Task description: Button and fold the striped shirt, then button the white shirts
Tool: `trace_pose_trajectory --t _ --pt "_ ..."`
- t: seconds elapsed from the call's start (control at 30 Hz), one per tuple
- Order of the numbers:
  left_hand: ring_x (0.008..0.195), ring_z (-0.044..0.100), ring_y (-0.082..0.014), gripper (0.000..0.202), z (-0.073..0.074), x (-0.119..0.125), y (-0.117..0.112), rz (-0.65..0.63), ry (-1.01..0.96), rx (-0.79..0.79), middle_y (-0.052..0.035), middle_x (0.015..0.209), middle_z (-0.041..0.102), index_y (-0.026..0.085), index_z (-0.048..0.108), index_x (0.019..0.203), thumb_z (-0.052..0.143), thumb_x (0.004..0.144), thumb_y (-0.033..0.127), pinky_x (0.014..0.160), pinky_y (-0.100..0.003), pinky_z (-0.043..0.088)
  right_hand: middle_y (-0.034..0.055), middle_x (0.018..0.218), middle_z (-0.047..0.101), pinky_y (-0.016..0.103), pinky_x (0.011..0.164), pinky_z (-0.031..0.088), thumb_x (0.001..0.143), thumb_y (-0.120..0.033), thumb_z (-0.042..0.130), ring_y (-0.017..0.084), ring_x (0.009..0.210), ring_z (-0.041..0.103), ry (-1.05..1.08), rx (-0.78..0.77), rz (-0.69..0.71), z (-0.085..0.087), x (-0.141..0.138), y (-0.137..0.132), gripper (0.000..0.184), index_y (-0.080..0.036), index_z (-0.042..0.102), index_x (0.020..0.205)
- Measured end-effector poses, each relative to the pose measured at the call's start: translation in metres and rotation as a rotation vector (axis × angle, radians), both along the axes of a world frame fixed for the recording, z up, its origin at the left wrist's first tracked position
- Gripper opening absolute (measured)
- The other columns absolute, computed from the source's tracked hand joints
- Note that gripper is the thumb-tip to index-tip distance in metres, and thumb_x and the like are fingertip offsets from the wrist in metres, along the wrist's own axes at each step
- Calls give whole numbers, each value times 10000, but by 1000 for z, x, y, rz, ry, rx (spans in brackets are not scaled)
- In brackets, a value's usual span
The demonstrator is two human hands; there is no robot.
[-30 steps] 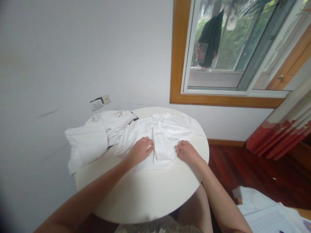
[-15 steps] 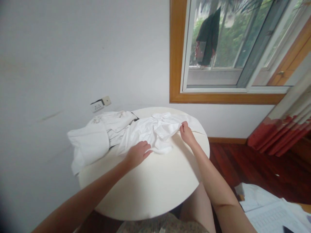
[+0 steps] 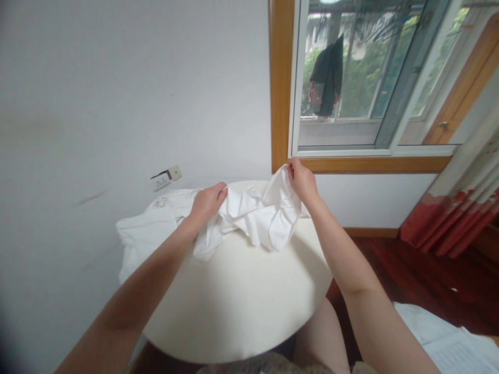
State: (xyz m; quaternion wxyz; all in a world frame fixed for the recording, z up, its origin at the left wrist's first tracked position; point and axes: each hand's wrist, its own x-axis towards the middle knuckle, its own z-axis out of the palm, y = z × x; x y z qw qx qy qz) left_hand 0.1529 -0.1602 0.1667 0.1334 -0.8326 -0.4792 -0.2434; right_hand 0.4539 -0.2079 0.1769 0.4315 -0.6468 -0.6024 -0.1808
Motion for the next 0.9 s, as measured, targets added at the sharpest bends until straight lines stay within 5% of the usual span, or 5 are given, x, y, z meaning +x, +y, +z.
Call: trace_pose_trajectory --t 0.17,0.3,0.43,0.7,0.9 --pt "885 621 -180 385 15 -19 1 -331 -50 -227 -38 980 704 220 659 1050 407 887 461 751 -234 413 38 777 614 240 623 339 849 -343 478 153 671 516 -113 -145 271 12 1 -38 210 -184 596 917" --pt "781 624 -154 334 1 -33 -12 -600 220 -900 -16 904 722 226 725 925 601 751 484 690 -205 429 1 730 627 223 607 381 774 -420 584 127 643 529 -113 -845 767 0 3 -71 286 -181 664 911" --pt "584 580 -134 367 -28 -33 -23 -557 441 -1328 -22 705 696 220 745 868 613 723 530 531 -206 397 34 781 679 224 616 442 759 -496 596 141 686 605 79 -1367 934 -28 6 -79 390 -169 685 953" --pt "737 566 -133 365 -69 -3 -31 -677 250 -765 -33 829 634 175 675 829 511 824 500 672 -221 390 109 1002 680 314 826 456 852 -330 505 215 905 622 -90 -901 526 -101 -6 -41 298 -163 666 1038" --pt "798 547 -179 536 -105 6 -73 -727 343 -476 -28 843 584 199 587 881 547 702 702 708 -274 384 134 1354 488 377 1022 351 890 -266 409 245 1250 445 -261 -873 507 -163 -16 -35 479 -167 447 1357"
